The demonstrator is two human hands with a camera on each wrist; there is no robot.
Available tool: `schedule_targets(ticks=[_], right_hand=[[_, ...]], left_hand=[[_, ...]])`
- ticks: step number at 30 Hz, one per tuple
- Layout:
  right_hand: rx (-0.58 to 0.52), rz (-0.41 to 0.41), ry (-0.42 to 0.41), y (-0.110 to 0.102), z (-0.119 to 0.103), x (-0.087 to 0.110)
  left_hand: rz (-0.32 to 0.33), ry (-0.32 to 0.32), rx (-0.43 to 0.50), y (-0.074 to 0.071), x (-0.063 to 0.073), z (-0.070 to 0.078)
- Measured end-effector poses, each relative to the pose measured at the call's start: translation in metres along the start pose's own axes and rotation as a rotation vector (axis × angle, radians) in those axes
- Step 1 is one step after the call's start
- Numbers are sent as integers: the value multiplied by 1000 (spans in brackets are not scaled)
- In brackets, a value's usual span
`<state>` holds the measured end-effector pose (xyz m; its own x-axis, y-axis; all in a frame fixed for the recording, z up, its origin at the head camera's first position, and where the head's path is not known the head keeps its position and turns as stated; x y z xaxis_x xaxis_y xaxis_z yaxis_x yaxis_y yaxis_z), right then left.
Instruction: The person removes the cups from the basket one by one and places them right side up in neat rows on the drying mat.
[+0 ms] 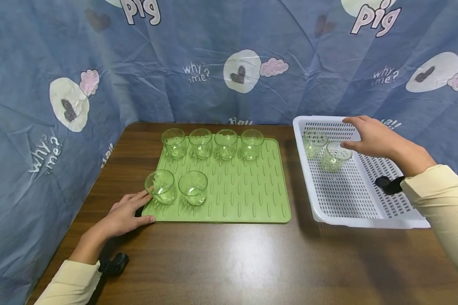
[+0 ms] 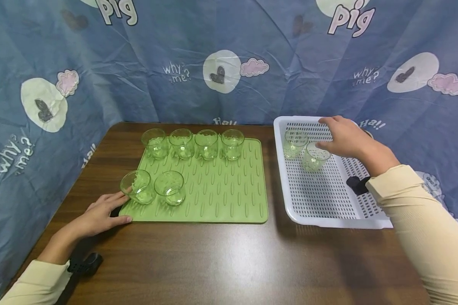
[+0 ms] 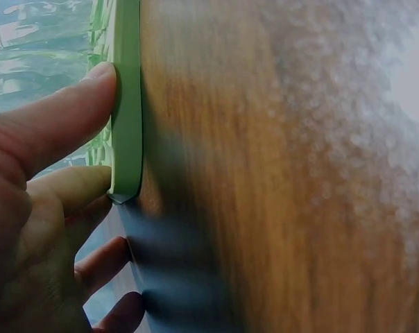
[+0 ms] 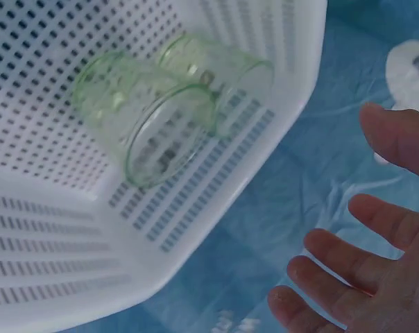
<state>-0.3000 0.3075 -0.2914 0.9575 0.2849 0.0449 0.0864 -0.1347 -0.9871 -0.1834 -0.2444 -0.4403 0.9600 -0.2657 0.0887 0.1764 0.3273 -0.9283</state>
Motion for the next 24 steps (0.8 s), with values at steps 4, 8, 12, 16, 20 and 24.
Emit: schedule_targets(ticks=[4,8,12,16,20,24], right_hand=[[-12,-3,28,3,15,1],[-39,4,47,8,27,0],[-135,9,81,19,38,-3],[-298,-5,143,35,50,-2],[-446,-22,217,51,63,0],[-555,-31,277,72,69,-3]], left_hand=[[0,-9,1,0,1,-2],[-3,-15,6,0,1,-2],[-2,-7,6,0,1,1],[-15,-2,12,2,0,3],[-19,-3,23,3,0,3],[-8,-5,9,1,1,0]])
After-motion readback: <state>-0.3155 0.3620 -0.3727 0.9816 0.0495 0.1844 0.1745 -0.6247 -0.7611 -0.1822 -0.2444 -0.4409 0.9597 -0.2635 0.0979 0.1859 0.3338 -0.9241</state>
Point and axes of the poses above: each hand's wrist, its own x-axis away from the middle knuckle, its own y-axis out of the palm, z = x × y, the point moved 10 cm from there along -x, towards the middle knuckle, and after that the axes turned 5 degrees about z, right-handed, at the moved point
